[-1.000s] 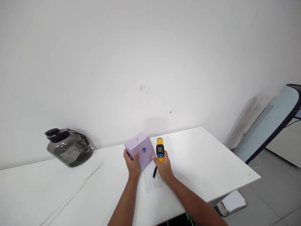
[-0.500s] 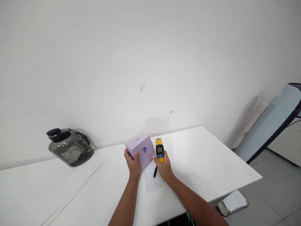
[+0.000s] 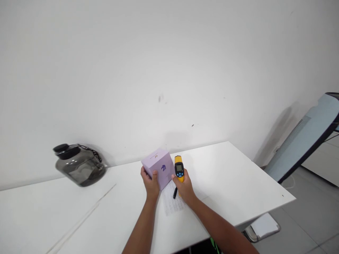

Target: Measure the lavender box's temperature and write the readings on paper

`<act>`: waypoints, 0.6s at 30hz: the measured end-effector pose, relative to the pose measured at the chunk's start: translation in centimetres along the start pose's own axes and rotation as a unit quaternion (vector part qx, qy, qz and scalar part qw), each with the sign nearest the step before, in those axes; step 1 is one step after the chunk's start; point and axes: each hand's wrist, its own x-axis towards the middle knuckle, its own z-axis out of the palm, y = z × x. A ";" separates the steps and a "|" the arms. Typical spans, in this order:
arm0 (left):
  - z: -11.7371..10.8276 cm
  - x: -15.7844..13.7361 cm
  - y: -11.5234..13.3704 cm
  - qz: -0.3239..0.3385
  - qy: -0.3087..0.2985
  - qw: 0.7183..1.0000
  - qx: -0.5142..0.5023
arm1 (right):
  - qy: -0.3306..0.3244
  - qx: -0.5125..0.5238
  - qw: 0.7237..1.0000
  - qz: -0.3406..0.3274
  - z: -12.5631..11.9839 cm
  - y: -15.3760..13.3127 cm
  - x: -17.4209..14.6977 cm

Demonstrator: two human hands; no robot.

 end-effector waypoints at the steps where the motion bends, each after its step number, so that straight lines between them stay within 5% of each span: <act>1: 0.0 0.0 0.0 0.000 -0.001 1.000 0.000 | 0.000 -0.002 1.000 0.001 0.0 0.0 0.0; 18: -0.4 0.2 -0.5 0.004 -0.007 1.000 0.006 | -0.007 0.028 1.000 -0.012 0.2 1.1 0.6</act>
